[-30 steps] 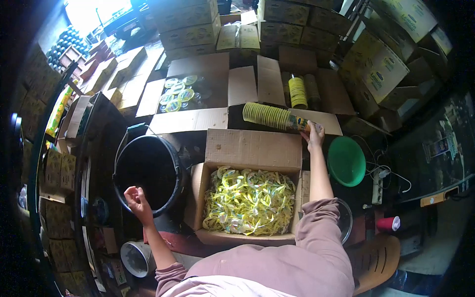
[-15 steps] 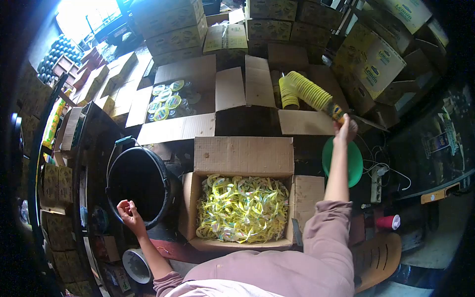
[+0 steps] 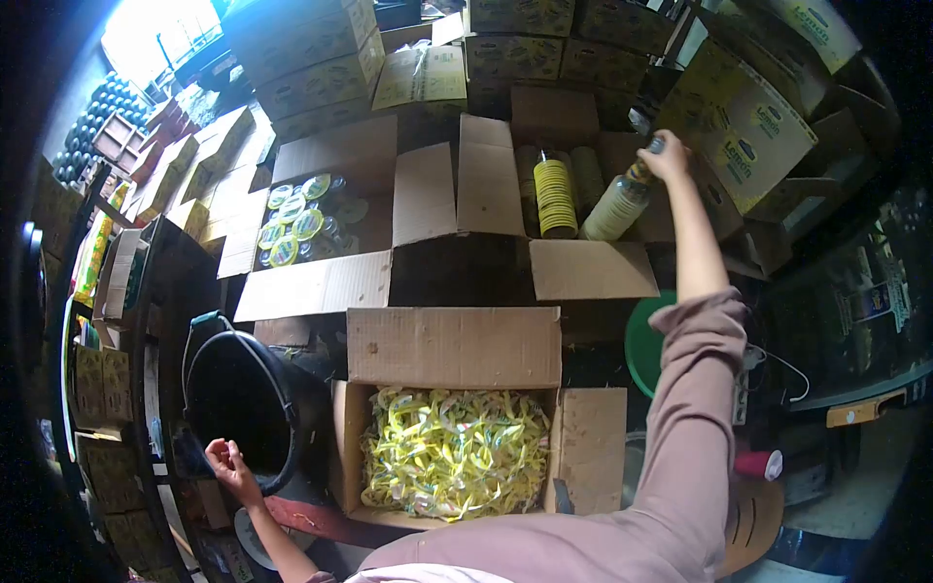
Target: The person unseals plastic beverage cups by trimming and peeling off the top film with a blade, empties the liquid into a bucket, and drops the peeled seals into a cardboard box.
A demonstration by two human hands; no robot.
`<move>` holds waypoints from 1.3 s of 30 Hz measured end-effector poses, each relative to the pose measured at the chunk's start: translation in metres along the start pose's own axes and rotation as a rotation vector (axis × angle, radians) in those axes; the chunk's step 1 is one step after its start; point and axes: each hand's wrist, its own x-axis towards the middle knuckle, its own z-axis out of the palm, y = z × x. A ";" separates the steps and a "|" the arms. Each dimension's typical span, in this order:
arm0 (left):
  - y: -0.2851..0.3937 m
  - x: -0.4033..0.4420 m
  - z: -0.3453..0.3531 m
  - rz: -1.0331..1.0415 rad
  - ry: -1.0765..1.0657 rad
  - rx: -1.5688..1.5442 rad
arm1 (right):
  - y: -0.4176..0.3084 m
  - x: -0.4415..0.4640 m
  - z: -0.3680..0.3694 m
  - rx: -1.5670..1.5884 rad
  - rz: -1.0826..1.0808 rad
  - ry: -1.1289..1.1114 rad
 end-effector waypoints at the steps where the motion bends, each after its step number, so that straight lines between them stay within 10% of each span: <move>1: -0.002 0.000 -0.001 -0.001 -0.001 0.015 | -0.021 0.005 0.008 -0.049 0.023 -0.050; 18: -0.003 0.000 -0.001 -0.013 -0.009 0.065 | -0.053 0.033 0.019 -0.042 -0.068 -0.053; 22: -0.004 0.000 -0.001 -0.010 -0.014 0.085 | -0.051 0.029 0.065 -0.060 -0.162 0.315; 24: -0.009 0.001 -0.003 0.005 -0.019 0.098 | -0.052 0.024 0.067 -0.097 -0.044 -0.402; 27: -0.004 0.001 0.000 -0.012 -0.014 0.117 | -0.041 0.001 0.108 -0.248 -0.033 -0.642; 39: -0.023 0.003 -0.009 -0.058 -0.012 0.127 | -0.013 -0.025 0.158 0.104 -0.193 -0.293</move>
